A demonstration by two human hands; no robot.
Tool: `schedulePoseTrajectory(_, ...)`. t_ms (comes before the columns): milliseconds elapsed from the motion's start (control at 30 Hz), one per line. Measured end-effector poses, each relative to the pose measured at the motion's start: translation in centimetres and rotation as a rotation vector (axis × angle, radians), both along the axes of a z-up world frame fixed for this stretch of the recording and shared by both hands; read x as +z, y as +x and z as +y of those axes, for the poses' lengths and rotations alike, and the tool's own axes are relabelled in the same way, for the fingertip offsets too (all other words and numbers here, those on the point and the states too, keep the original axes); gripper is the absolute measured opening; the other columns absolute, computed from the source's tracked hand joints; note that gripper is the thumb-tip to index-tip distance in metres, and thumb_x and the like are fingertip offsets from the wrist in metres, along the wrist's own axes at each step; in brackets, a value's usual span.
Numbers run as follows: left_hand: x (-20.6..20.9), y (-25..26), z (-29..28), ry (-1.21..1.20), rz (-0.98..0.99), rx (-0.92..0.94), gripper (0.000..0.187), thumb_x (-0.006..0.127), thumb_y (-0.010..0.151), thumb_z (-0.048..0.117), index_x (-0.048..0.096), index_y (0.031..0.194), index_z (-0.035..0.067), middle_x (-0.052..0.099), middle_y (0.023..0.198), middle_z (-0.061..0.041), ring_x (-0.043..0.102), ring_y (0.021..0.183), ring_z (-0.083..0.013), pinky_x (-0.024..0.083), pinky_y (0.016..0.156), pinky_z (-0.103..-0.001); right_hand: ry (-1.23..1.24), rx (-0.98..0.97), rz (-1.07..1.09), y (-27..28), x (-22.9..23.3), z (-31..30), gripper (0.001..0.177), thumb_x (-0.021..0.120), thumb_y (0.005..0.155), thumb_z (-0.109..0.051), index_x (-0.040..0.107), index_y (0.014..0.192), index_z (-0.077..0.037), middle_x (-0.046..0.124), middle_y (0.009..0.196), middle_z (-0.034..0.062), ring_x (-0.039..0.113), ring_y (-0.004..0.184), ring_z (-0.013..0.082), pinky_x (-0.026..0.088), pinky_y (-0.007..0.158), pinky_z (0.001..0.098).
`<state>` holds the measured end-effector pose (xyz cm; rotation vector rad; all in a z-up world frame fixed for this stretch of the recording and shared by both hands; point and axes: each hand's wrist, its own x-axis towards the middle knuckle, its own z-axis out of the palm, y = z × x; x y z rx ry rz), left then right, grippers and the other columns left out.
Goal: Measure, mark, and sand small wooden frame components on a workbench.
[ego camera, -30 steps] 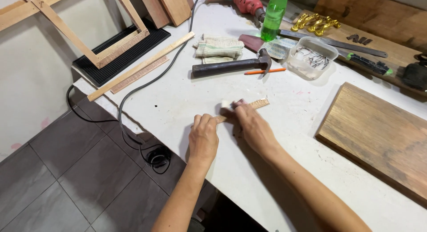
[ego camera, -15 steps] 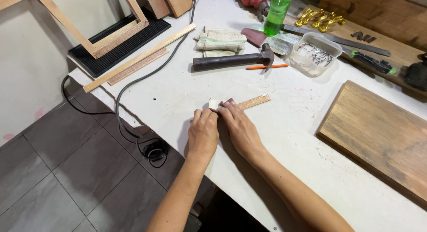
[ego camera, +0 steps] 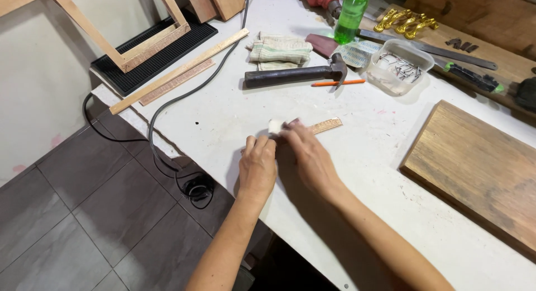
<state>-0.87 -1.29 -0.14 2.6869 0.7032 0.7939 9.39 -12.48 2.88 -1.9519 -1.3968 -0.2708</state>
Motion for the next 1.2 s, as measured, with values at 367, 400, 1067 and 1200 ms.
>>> schedulePoseTrajectory(367,0.3,-0.2,0.1,-0.037,-0.032,-0.007,0.013,0.067,0.084,-0.007,0.074,0.093,-0.001,0.068,0.095,-0.008,0.062,0.095,-0.0280,0.061,0.076,-0.037,-0.182,-0.127,-0.037,8.2,-3.2,-2.8,0.021,0.053,0.098,0.004,0.062,0.116,-0.003,0.061,0.140,0.0206,0.055,0.132,0.0388,0.049,0.107,0.0465)
schedulePoseTrajectory(400,0.3,-0.2,0.0,-0.042,-0.020,-0.005,0.013,0.067,0.084,-0.007,0.073,0.093,-0.001,0.068,0.096,-0.008,0.062,0.096,-0.0279,0.061,0.076,-0.037,-0.288,-0.222,0.077,8.8,-2.6,-3.5,0.016,0.054,0.100,0.002,0.061,0.115,-0.002,0.062,0.137,0.0196,0.059,0.129,0.0372,0.052,0.104,0.0456)
schedulePoseTrajectory(1067,0.1,0.0,0.2,-0.022,0.007,-0.005,0.013,0.066,0.084,-0.009,0.074,0.091,-0.002,0.068,0.095,-0.009,0.062,0.095,-0.0278,0.061,0.074,-0.037,-0.291,-0.260,0.061,7.5,-0.9,-2.8,0.023,0.054,0.097,0.005,0.065,0.116,-0.003,0.064,0.137,0.0148,0.064,0.123,0.0350,0.057,0.101,0.0434)
schedulePoseTrajectory(1200,0.3,-0.1,0.1,-0.011,-0.016,-0.008,0.016,0.065,0.081,-0.010,0.074,0.092,-0.001,0.068,0.097,-0.009,0.062,0.095,-0.0288,0.061,0.075,-0.038,-0.018,-0.021,-0.111,1.5,-0.9,-0.4,0.043,0.052,0.083,0.013,0.065,0.121,-0.003,0.060,0.142,0.0177,0.057,0.134,0.0376,0.051,0.109,0.0462)
